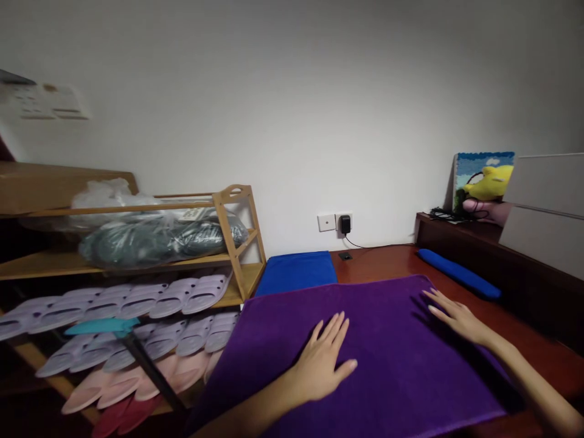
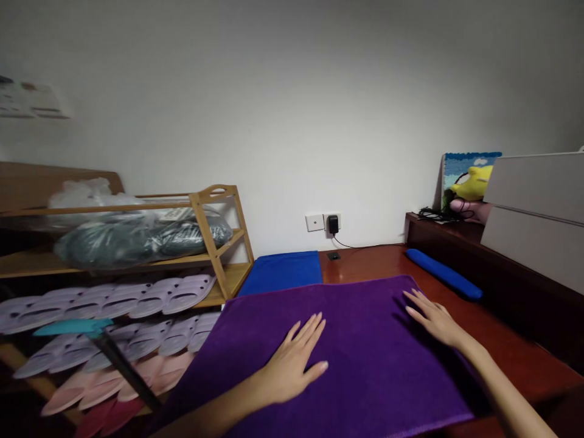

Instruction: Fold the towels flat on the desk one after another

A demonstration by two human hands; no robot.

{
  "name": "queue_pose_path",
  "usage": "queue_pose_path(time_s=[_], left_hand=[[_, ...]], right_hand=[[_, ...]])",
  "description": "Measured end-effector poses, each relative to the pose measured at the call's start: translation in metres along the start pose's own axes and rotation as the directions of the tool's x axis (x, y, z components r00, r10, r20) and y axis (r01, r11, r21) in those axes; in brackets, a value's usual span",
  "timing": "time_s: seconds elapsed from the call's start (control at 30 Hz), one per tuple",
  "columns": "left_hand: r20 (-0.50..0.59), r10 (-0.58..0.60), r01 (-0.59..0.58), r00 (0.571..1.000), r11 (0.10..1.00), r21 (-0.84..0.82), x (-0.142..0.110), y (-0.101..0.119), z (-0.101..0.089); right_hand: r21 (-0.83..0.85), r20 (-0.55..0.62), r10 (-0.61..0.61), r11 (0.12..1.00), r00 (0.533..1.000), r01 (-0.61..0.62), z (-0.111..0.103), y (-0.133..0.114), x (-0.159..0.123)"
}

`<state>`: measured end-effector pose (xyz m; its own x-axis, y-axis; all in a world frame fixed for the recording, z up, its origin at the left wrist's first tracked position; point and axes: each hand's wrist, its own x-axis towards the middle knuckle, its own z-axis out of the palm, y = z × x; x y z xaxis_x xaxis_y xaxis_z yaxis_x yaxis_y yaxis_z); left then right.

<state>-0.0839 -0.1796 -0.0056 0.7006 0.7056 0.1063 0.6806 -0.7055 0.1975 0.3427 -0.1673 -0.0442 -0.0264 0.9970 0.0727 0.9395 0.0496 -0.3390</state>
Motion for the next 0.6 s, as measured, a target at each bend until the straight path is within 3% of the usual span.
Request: queue_pose_path(time_s=[0.13,0.3,0.4,0.47,0.53,0.6], left_hand=[[0.108,-0.013,0.022,0.994,0.996,-0.084,-0.03,0.007,0.007],[0.162,0.047,-0.035,0.986,0.996,-0.077,-0.034,0.001,0.015],[0.148,0.042,-0.031,0.988,0.996,-0.078,-0.036,0.002,0.012],[0.148,0.068,-0.056,0.987,0.995,-0.085,-0.037,0.005,0.003],[0.119,0.11,-0.101,0.987,0.992,-0.082,-0.033,0.006,-0.009],[0.074,0.126,-0.122,0.989,0.991,-0.055,-0.016,0.004,-0.022]], right_hand=[[-0.084,-0.019,0.139,0.987,0.99,-0.14,0.018,-0.021,0.073],[-0.126,-0.061,0.222,0.966,0.973,-0.228,0.044,-0.015,0.101],[-0.131,-0.132,0.201,0.967,0.971,-0.218,0.039,-0.019,0.098],[-0.12,-0.204,0.17,0.973,0.964,-0.197,0.028,-0.035,0.086],[-0.112,-0.211,0.093,0.987,0.973,-0.119,0.018,-0.061,0.059],[-0.097,-0.111,-0.061,0.994,0.992,0.05,0.014,-0.095,0.018]])
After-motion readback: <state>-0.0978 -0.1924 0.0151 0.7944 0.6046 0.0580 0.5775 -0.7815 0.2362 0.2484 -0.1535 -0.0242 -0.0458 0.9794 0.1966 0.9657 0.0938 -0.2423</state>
